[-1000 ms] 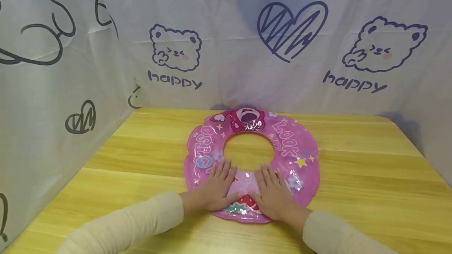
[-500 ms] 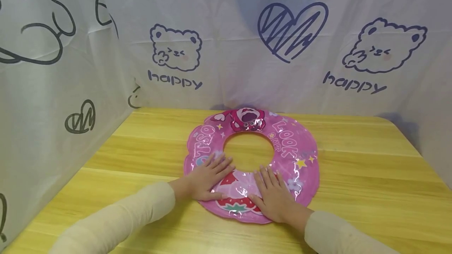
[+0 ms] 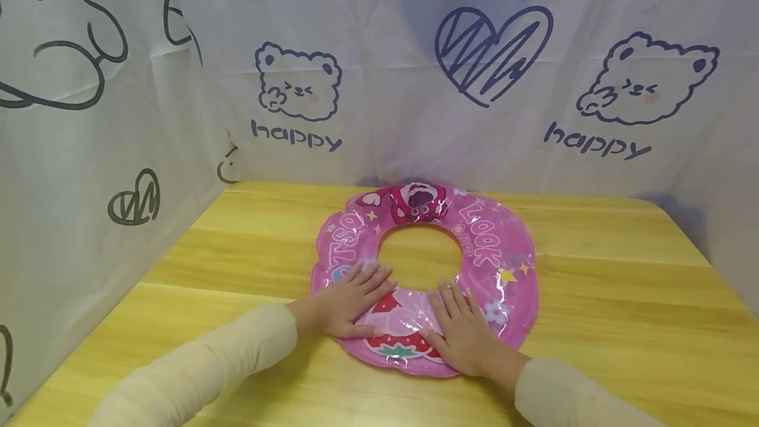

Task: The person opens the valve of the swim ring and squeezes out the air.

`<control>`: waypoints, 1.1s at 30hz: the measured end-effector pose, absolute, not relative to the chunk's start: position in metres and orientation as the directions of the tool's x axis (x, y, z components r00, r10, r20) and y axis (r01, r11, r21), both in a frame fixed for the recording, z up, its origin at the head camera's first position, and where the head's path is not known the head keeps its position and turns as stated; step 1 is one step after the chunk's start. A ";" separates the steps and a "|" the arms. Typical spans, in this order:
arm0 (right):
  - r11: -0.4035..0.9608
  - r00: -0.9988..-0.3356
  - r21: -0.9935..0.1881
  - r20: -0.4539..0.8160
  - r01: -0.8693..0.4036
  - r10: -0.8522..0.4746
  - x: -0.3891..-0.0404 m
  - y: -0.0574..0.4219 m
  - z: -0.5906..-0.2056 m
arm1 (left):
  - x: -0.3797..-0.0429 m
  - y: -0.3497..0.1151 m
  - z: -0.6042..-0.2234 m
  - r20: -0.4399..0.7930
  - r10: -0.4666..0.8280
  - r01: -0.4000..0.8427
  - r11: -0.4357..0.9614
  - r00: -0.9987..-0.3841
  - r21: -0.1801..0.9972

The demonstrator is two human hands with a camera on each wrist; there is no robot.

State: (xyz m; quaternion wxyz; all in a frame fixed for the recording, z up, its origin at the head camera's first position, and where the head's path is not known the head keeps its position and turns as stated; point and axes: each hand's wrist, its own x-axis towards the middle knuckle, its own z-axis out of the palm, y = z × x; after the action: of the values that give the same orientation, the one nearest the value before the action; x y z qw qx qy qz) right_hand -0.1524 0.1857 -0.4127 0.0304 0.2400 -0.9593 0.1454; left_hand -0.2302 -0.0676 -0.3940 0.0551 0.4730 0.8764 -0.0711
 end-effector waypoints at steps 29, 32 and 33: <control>0.811 -0.848 -0.255 0.103 -0.527 -0.519 -0.151 0.204 -0.411 | -0.250 -0.085 -0.392 -0.097 0.890 0.894 0.441 -0.447 -0.074; 0.797 -0.833 -0.246 0.109 -0.551 -0.542 -0.150 0.208 -0.412 | -0.257 -0.088 -0.390 -0.042 0.906 0.900 0.411 -0.421 -0.148; 0.794 -0.830 -0.248 0.108 -0.555 -0.547 -0.150 0.209 -0.412 | -0.258 -0.090 -0.391 -0.037 0.907 0.899 0.410 -0.420 -0.153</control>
State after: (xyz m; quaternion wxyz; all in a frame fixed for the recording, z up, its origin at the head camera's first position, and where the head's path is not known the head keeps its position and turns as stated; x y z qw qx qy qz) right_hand -0.1496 0.2092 -0.4123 0.0152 0.2910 -0.9470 0.1355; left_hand -0.2584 -0.0895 -0.3908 -0.0255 0.5380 0.8392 -0.0746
